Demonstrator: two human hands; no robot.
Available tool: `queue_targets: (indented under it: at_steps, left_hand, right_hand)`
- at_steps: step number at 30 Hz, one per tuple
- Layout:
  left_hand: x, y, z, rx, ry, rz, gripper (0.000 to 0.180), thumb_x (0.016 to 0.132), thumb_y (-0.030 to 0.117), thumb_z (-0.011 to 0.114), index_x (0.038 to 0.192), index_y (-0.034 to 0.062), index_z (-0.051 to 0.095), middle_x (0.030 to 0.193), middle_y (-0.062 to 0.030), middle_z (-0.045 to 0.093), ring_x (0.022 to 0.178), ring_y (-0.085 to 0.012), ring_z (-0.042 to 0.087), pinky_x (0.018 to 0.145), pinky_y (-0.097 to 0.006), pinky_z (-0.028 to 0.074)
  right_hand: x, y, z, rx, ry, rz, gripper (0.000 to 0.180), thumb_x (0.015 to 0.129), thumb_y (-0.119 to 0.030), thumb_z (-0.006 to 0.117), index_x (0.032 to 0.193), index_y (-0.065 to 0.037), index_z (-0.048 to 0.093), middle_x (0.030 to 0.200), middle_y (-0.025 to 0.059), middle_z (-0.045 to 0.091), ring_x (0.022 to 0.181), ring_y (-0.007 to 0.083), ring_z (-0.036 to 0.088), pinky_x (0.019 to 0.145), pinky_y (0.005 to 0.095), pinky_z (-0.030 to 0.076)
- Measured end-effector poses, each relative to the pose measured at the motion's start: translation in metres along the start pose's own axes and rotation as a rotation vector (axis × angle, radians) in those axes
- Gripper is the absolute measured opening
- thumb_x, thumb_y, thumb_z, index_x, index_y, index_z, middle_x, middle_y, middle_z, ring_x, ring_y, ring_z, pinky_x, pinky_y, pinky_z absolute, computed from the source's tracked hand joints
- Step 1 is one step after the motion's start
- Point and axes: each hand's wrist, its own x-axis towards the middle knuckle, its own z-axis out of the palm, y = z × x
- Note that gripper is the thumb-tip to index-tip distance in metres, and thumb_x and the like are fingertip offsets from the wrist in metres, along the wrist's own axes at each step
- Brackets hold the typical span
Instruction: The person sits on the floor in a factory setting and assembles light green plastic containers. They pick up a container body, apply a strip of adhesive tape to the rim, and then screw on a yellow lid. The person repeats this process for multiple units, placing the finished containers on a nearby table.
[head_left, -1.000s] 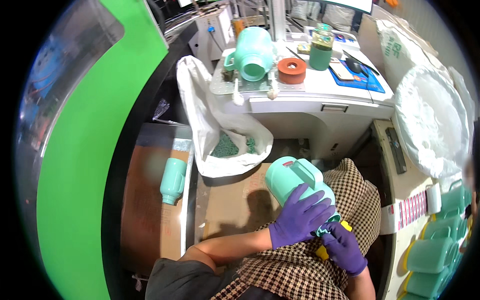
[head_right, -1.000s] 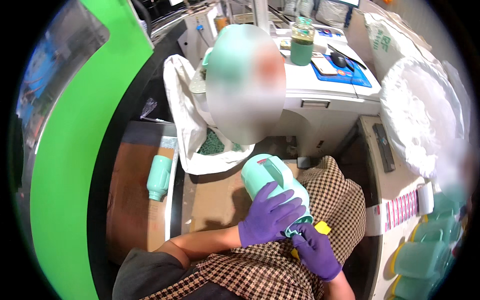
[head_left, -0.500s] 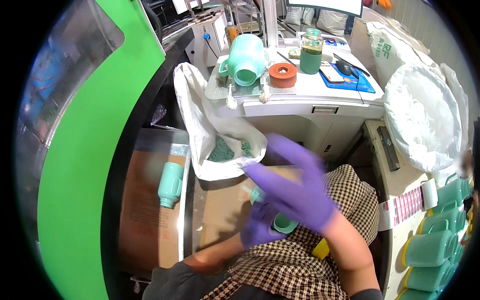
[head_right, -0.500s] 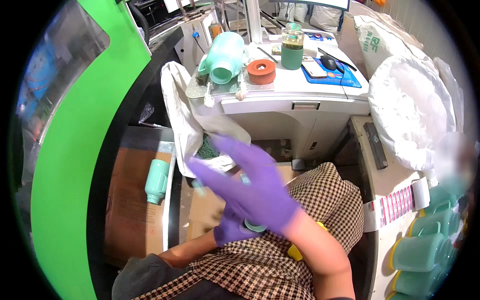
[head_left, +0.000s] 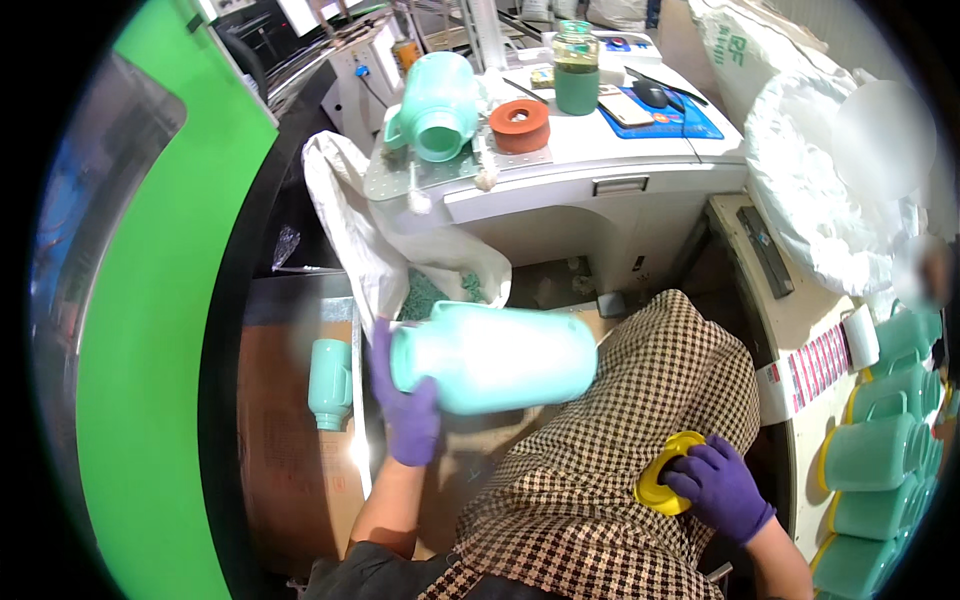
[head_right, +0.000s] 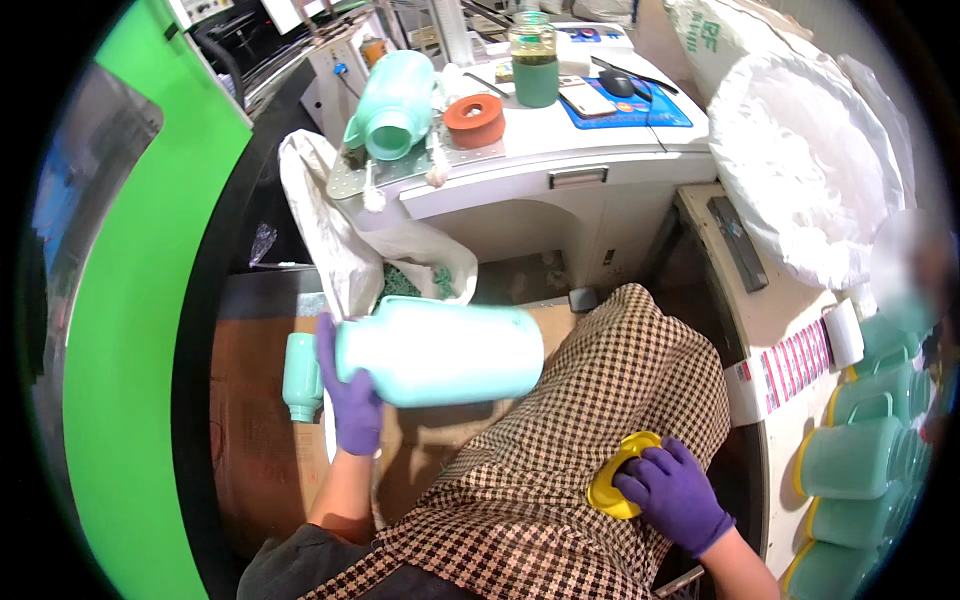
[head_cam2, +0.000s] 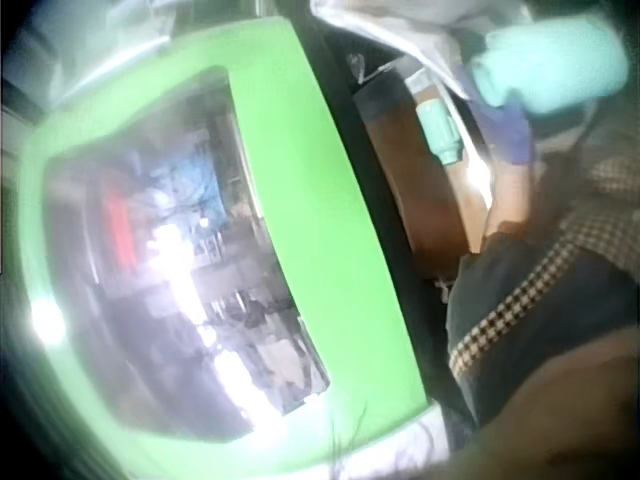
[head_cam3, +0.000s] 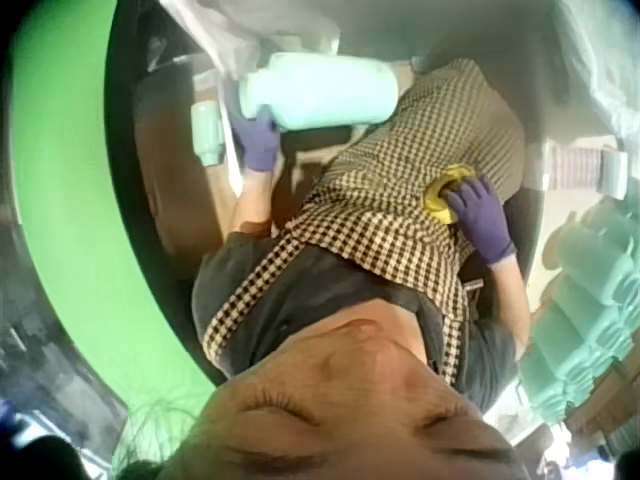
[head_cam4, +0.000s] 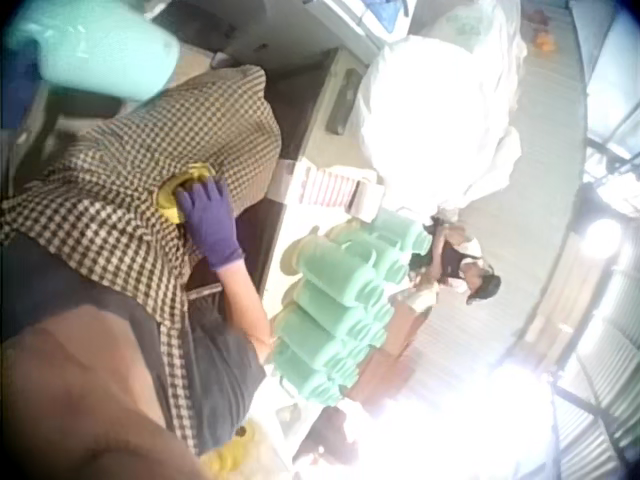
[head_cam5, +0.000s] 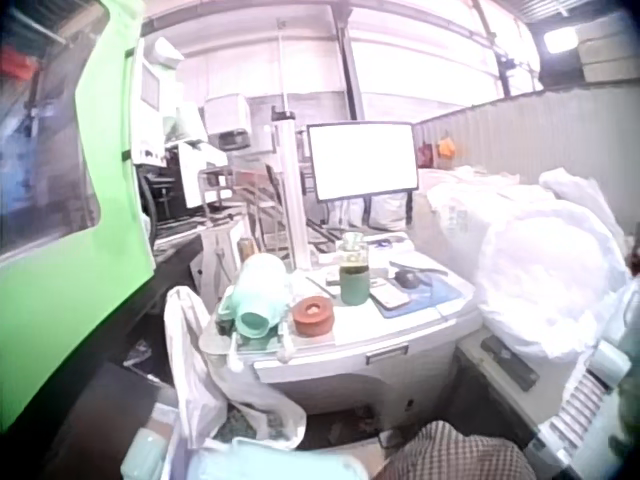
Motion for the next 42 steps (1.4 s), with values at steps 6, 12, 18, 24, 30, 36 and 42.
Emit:
queue_targets:
  at_steps: [6,12,18,24,30,36,42]
  left_hand:
    - [0.016,0.003,-0.016,0.243,-0.196,-0.009,0.033,0.107,0.02,0.042,0.127,0.0011,0.06,0.122,-0.0108,0.062,0.11,-0.0151,0.057,0.095,-0.029,0.046]
    - [-0.024,-0.001,0.046,0.045,-0.271,-0.356,0.04,0.111,0.036,0.036,0.125,0.0049,0.057,0.109,-0.0052,0.06,0.098,-0.0141,0.059,0.091,-0.03,0.048]
    - [-0.042,-0.019,0.079,-0.039,-0.396,-0.249,0.037,0.111,0.035,0.04,0.128,0.0068,0.055,0.116,-0.0043,0.059,0.104,-0.0125,0.058,0.091,-0.028,0.049]
    - [-0.034,-0.028,0.091,-0.035,-0.349,-0.203,0.04,0.111,0.036,0.038,0.127,0.0049,0.056,0.114,-0.0059,0.061,0.104,-0.0155,0.059,0.094,-0.031,0.048]
    - [-0.036,-0.026,0.096,0.055,-0.3,-0.051,0.043,0.11,0.037,0.035,0.123,0.0029,0.056,0.112,-0.0076,0.061,0.101,-0.0175,0.058,0.094,-0.032,0.048]
    - [-0.019,-0.021,0.068,-0.1,-0.351,-0.2,0.032,0.108,0.029,0.04,0.124,0.0062,0.054,0.12,-0.0058,0.058,0.114,-0.0166,0.054,0.103,-0.033,0.043]
    - [-0.028,-0.021,0.095,-0.012,-0.471,0.017,0.043,0.108,0.038,0.038,0.13,0.0046,0.051,0.123,-0.0085,0.055,0.113,-0.0161,0.055,0.1,-0.034,0.044]
  right_hand:
    - [-0.051,-0.011,-0.031,0.707,0.873,0.958,0.046,0.076,-0.009,0.073,0.12,-0.002,0.065,0.114,0.0094,0.069,0.104,0.0208,0.067,0.095,0.0369,0.052]
    - [-0.027,0.016,0.021,0.775,1.299,0.746,0.075,0.088,-0.037,0.07,0.145,0.007,0.048,0.145,0.0161,0.054,0.13,0.026,0.055,0.11,0.0396,0.043]
    - [0.023,0.004,-0.008,0.444,1.15,0.469,0.087,0.104,-0.065,0.035,0.148,0.009,0.043,0.137,0.0247,0.055,0.111,0.0315,0.057,0.099,0.0418,0.045]
    - [0.019,-0.005,0.007,0.337,1.155,0.337,0.077,0.107,-0.056,0.031,0.146,0.009,0.046,0.137,0.0265,0.054,0.108,0.0346,0.057,0.096,0.0422,0.046]
    - [0.02,-0.02,0.007,0.448,1.186,0.414,0.065,0.109,-0.044,0.034,0.144,0.008,0.048,0.127,0.0203,0.064,0.099,0.03,0.06,0.093,0.0403,0.049]
    - [-0.003,0.011,0.009,0.982,1.313,0.54,0.054,0.107,-0.034,0.035,0.14,0.002,0.056,0.124,0.0148,0.066,0.112,0.0261,0.062,0.108,0.0391,0.044]
    - [0.03,-0.003,-0.022,0.892,1.241,0.13,0.07,0.108,-0.052,0.033,0.15,0.002,0.047,0.153,0.0151,0.049,0.137,0.0278,0.051,0.117,0.0372,0.038]
